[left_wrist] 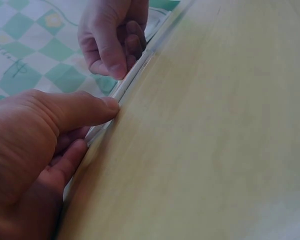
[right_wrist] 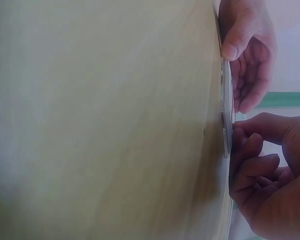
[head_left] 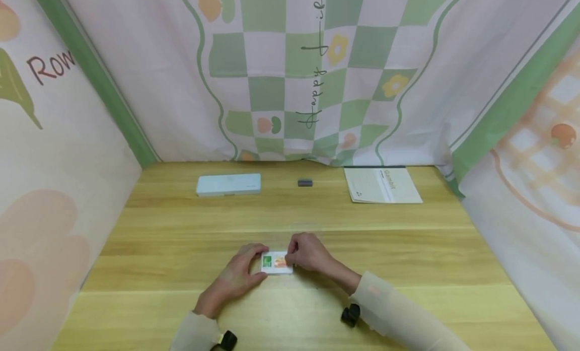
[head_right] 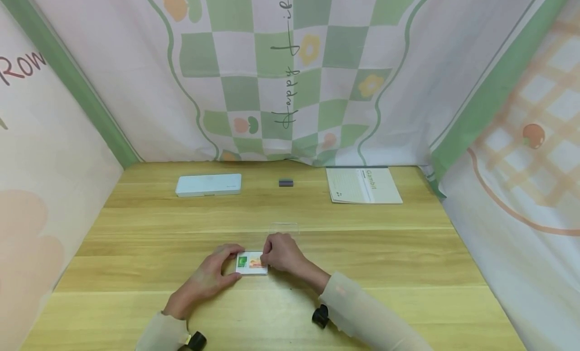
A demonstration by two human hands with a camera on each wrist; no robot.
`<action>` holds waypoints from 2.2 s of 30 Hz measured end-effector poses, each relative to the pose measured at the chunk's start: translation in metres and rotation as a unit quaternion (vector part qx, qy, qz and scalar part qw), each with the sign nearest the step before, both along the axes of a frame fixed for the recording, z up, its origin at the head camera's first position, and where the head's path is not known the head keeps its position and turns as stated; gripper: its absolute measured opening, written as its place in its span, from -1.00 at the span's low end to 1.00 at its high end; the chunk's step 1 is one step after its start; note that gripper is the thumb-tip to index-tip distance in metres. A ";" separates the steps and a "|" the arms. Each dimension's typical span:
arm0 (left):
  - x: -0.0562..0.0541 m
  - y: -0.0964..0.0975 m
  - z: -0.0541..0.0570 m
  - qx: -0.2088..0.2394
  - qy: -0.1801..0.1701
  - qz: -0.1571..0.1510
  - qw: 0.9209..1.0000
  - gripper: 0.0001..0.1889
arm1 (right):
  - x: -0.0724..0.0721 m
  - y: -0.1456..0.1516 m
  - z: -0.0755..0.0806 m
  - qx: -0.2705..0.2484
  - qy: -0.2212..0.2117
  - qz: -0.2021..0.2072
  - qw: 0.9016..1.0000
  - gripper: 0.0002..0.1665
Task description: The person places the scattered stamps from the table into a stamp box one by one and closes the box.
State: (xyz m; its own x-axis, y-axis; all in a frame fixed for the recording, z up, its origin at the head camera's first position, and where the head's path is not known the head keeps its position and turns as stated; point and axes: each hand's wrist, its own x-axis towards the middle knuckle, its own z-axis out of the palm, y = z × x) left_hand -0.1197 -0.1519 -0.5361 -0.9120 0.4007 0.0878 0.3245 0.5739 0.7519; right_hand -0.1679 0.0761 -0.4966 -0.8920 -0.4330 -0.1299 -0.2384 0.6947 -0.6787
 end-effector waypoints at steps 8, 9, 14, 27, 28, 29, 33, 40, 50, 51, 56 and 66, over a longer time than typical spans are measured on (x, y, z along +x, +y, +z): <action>0.000 0.000 0.001 -0.006 -0.006 0.002 1.000 -0.41 | 0.000 -0.001 0.000 0.001 -0.001 -0.001 1.000 -0.82; 0.000 0.000 0.001 -0.005 -0.006 0.002 1.000 -0.41 | 0.000 -0.001 0.000 0.000 0.000 -0.002 1.000 -0.81; 0.000 0.000 0.001 -0.002 0.004 0.001 1.000 -0.41 | -0.001 -0.001 -0.001 0.003 0.000 -0.003 1.000 -0.81; 0.000 0.000 -0.001 0.000 0.018 0.000 1.000 -0.40 | 0.000 0.006 0.004 0.003 0.003 -0.004 1.000 -0.85; 0.000 0.000 -0.001 -0.001 0.017 0.000 1.000 -0.40 | -0.001 0.008 0.006 -0.001 0.002 -0.006 1.000 -0.85; 0.000 0.000 -0.001 0.000 0.017 0.001 1.000 -0.39 | -0.002 0.011 0.008 -0.004 0.004 -0.007 1.000 -0.86; -0.001 0.001 0.000 -0.001 0.013 0.003 1.000 -0.39 | -0.009 0.023 0.013 -0.028 0.037 0.003 0.999 -0.87; 0.000 0.002 0.000 -0.011 0.016 0.005 1.000 -0.39 | -0.023 0.047 0.014 0.004 0.133 0.031 0.991 -0.77; 0.001 0.002 -0.001 -0.014 0.014 0.003 1.000 -0.40 | -0.031 0.062 0.009 0.094 0.128 0.047 0.986 -0.43; 0.001 0.002 -0.001 -0.014 0.013 0.003 1.000 -0.40 | -0.031 0.062 0.009 0.098 0.123 0.043 0.987 -0.44; 0.001 0.002 0.001 -0.014 0.009 0.002 1.000 -0.41 | -0.030 0.062 0.008 0.109 0.113 0.032 0.987 -0.45; 0.001 0.006 0.004 -0.039 -0.005 -0.011 0.999 -0.40 | -0.027 0.065 0.010 0.106 0.104 0.024 0.989 -0.46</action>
State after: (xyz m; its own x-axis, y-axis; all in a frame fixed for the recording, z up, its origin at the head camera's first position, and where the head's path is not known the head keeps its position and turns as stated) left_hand -0.1191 -0.1464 -0.5323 -0.9037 0.4256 0.0460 0.3301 0.6245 0.7078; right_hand -0.1948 0.1415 -0.4871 -0.8880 -0.4583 -0.0372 -0.3941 0.8004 -0.4518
